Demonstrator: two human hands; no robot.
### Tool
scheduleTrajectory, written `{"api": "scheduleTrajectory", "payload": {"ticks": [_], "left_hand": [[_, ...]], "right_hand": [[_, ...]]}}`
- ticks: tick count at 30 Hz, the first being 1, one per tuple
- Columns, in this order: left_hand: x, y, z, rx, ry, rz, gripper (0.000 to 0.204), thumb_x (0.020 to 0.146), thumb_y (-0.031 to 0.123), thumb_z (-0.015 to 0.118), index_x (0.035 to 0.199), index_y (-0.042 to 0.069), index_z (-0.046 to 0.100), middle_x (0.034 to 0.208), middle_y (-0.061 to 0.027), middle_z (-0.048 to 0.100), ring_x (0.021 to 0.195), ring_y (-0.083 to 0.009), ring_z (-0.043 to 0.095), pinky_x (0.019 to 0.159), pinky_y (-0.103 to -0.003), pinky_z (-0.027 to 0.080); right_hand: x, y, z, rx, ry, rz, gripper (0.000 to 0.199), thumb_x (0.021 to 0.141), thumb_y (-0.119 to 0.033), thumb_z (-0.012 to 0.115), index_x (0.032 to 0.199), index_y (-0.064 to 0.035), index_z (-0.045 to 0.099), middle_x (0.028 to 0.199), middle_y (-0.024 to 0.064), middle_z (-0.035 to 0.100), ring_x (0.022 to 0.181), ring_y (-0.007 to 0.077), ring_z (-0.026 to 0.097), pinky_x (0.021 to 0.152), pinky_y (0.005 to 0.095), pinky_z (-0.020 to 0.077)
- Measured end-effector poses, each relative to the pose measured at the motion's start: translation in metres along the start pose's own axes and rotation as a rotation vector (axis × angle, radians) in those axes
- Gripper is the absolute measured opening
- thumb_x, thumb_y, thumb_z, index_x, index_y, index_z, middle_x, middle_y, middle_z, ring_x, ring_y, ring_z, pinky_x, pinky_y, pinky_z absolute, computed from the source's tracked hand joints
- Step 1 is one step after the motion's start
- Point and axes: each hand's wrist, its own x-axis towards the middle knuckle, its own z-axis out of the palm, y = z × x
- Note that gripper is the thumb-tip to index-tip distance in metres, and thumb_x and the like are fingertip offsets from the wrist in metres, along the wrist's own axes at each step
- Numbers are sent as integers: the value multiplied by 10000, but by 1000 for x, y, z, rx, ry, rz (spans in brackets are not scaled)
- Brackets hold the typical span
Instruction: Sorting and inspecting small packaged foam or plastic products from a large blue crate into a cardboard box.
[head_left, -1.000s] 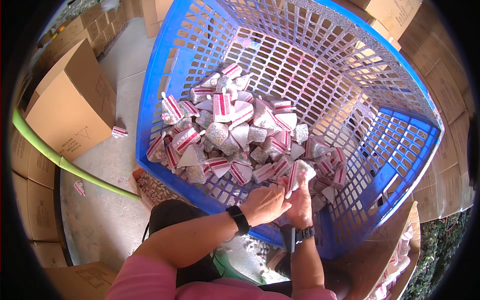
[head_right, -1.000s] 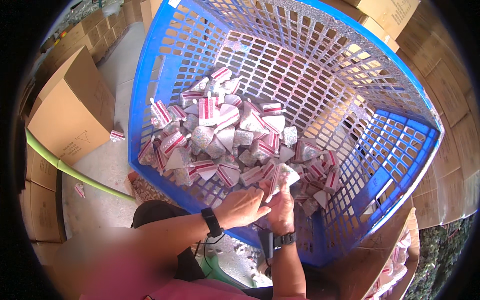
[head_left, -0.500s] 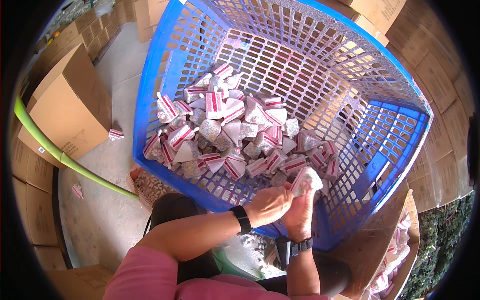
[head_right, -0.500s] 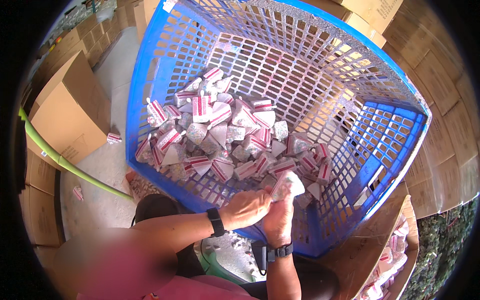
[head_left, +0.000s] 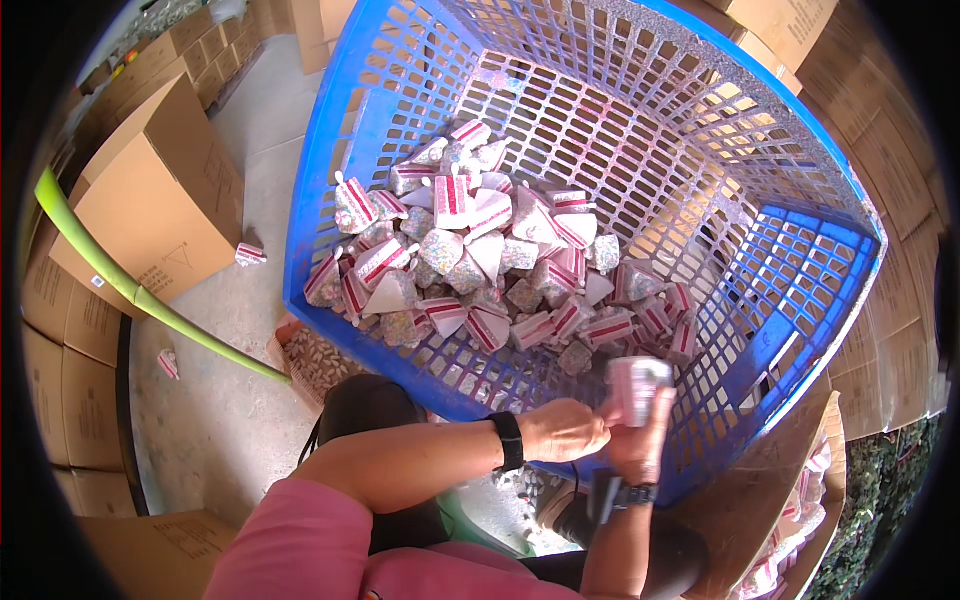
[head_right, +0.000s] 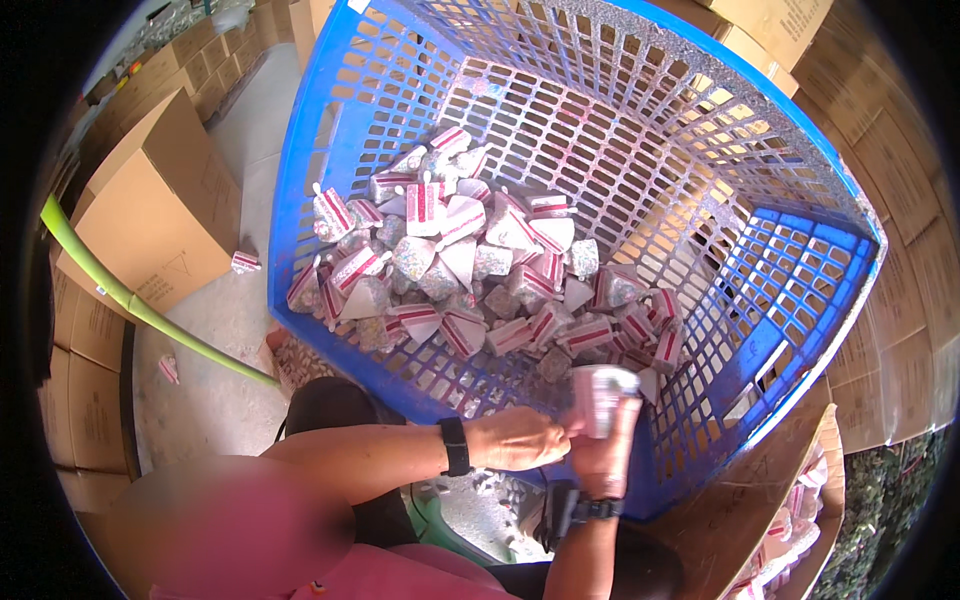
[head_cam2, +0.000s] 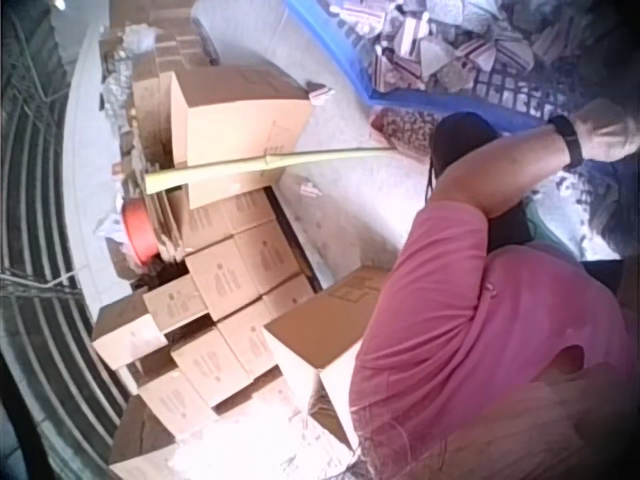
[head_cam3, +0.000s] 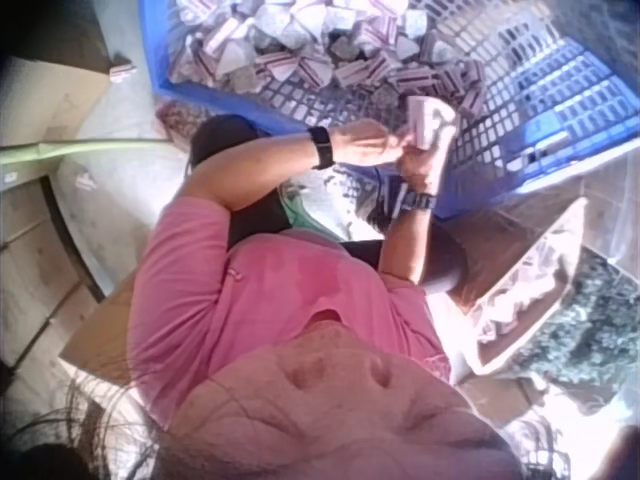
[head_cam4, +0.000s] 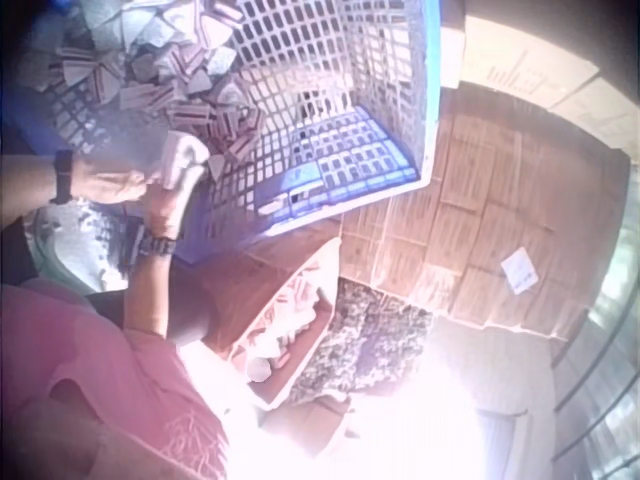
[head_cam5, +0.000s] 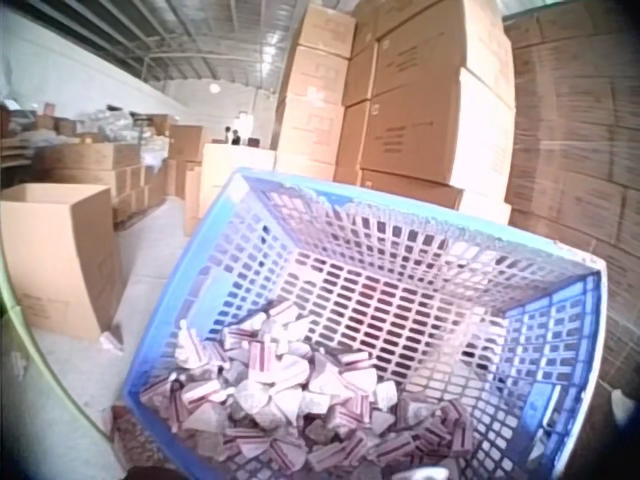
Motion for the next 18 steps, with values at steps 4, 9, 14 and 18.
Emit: {"api": "scheduleTrajectory", "payload": {"ticks": [4,9,14,18], "left_hand": [[-6,-5,0,96,158,-128,77,769,87,498,806,19,499,716,-109,515,674,-252,585,533,-371,475],[-12,-8,9,211,116,-123,136,747,106,530,855,25,515,760,-90,518,701,-218,579,530,-337,467],[-20,5,17,119,-74,-105,57,672,92,563,689,37,571,653,-73,562,631,-216,593,479,-339,455],[-35,19,9,2,-105,-179,80,628,117,588,654,42,586,631,-89,594,644,-243,614,472,-363,463]], "right_hand": [[-34,-91,37,250,113,-760,808,723,-670,481,1234,-50,395,1063,119,538,845,200,556,709,355,492],[-44,-121,42,446,-383,-777,822,745,-515,590,1339,-58,252,1212,169,454,1059,299,471,837,456,437],[41,-25,19,-269,117,-70,445,812,-363,524,1151,-79,473,953,82,586,847,194,562,715,332,454],[112,52,5,-1041,109,95,485,744,-207,601,1173,-36,452,973,102,580,878,220,572,717,350,463]]}}
